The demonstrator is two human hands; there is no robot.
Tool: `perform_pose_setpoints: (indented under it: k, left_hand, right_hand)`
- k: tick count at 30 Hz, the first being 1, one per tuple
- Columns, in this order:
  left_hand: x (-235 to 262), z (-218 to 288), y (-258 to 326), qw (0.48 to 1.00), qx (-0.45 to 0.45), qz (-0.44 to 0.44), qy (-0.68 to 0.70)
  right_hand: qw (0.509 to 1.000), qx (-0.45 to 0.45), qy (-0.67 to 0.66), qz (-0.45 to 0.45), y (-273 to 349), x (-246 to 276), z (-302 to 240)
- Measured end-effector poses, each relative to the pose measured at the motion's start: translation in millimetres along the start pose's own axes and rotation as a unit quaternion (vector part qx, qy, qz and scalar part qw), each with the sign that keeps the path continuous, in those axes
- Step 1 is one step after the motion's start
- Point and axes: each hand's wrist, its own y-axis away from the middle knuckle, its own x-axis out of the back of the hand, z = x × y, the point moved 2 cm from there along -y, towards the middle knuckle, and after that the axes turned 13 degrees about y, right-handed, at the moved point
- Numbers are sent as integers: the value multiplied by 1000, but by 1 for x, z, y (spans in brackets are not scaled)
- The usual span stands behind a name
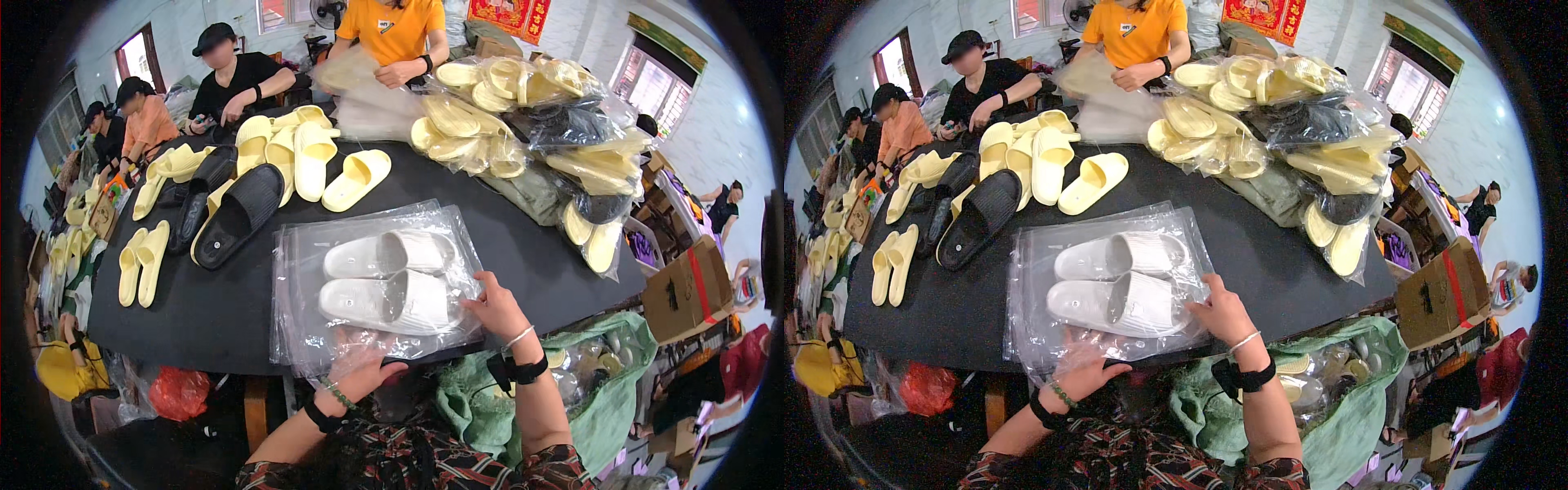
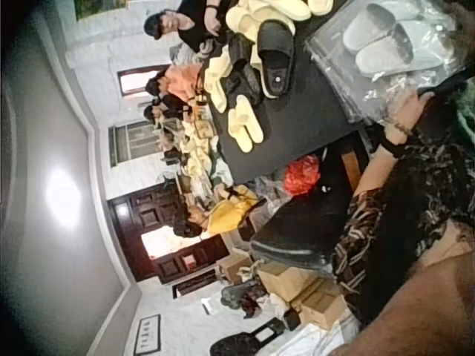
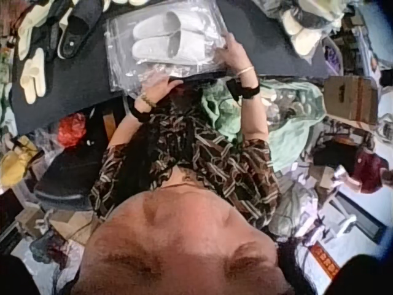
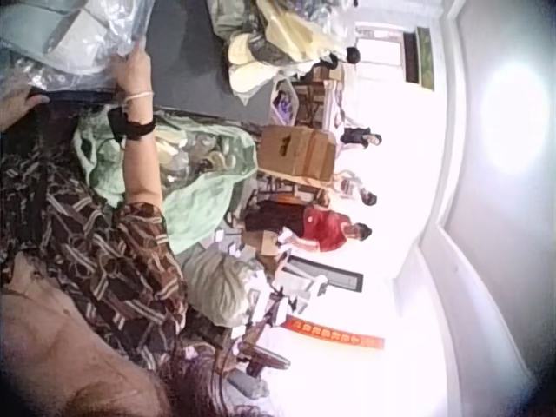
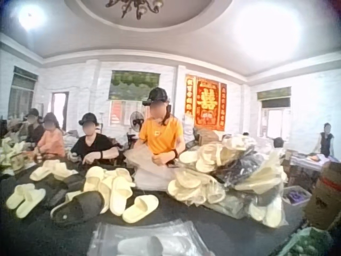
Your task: The recorder is packaging yellow and white slippers into plastic bags at a manufacturing facility.
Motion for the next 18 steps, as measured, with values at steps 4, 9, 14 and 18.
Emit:
perform_pose_setpoints:
  k: [4,9,14,18]
  left_hand:
    - [8,-3,-6,999,-46,5,-3]
    - [19,0,-5,997,-63,43,-3]
    - [26,-13,-4,954,158,-123,223]
    - [32,-15,6,1000,-6,11,28]
  right_hand:
    - [998,55,-22,-33,-4,9,2]
    - [948,118,-294,18,-23,-6,5]
    - [964,162,-198,67,-18,-36,-14]
    - [966,113,-195,127,-10,-40,-11]
